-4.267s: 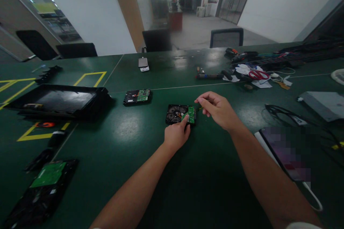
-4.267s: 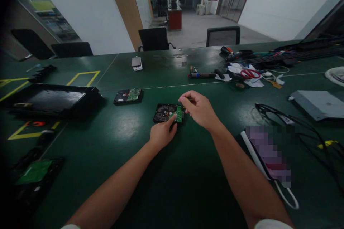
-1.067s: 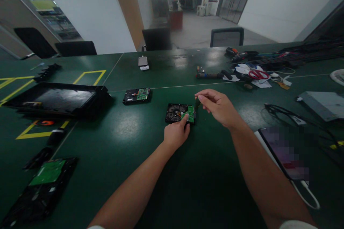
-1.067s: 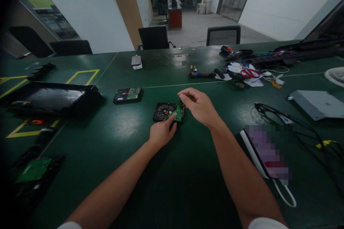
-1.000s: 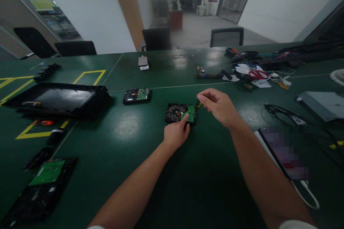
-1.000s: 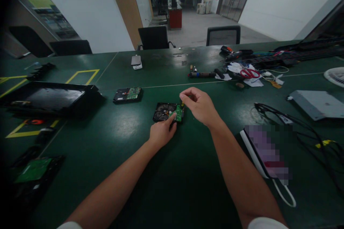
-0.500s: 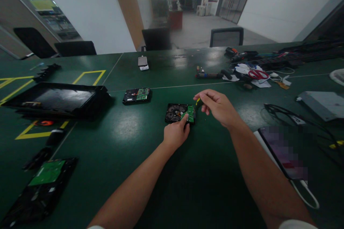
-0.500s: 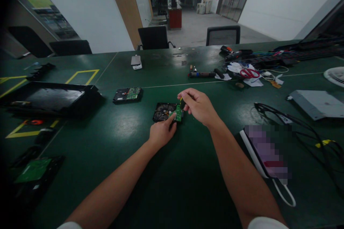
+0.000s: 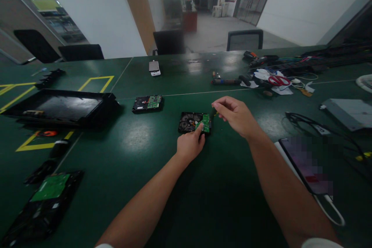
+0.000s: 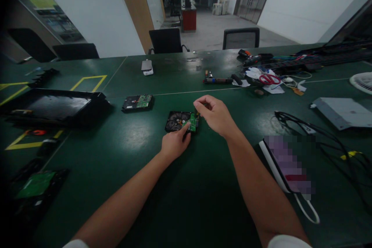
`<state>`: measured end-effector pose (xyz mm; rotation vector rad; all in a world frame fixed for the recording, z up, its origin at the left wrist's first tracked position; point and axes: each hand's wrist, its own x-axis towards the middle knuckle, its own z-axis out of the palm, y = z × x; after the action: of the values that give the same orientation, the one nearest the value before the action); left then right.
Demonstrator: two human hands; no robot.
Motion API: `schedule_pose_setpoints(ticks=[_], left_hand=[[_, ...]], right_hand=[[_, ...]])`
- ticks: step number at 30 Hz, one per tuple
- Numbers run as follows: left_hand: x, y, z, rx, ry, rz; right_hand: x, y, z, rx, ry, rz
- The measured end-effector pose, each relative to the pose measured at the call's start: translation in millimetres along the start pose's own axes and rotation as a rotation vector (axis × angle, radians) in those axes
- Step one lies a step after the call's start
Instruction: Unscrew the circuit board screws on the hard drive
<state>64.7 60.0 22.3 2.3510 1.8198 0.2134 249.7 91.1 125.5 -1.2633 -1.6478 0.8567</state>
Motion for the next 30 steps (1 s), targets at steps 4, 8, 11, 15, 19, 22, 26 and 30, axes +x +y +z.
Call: schedule_pose_setpoints(ticks=[4, 8, 11, 15, 19, 22, 26, 30], left_hand=[[0, 0, 0.9, -0.006, 0.006, 0.004], [-1, 0, 0.2, -0.016, 0.008, 0.010], [-1, 0, 0.0, -0.022, 0.004, 0.011], [-1, -1, 0.6, -0.018, 0.007, 0.010], [0, -1, 1.3, -0.008, 0.003, 0.008], [0, -1, 1.6, 0.000, -0.002, 0.006], [0, -1, 2.0, 0.006, 0.006, 0.009], [0, -1, 2.0, -0.003, 0.016, 0.014]], right_hand=[[-1, -4, 0, -0.003, -0.014, -0.008], [-2, -9, 0, 0.026, -0.066, -0.020], [-2, -9, 2, 0.057, -0.072, -0.015], [-2, -8, 1, 0.082, -0.063, -0.012], [-2, -5, 0, 0.031, -0.042, -0.026], [-1, 0, 1, 0.048, -0.001, -0.021], [0, 4, 1, 0.089, 0.009, 0.015], [0, 3, 1, 0.136, -0.067, 0.020]])
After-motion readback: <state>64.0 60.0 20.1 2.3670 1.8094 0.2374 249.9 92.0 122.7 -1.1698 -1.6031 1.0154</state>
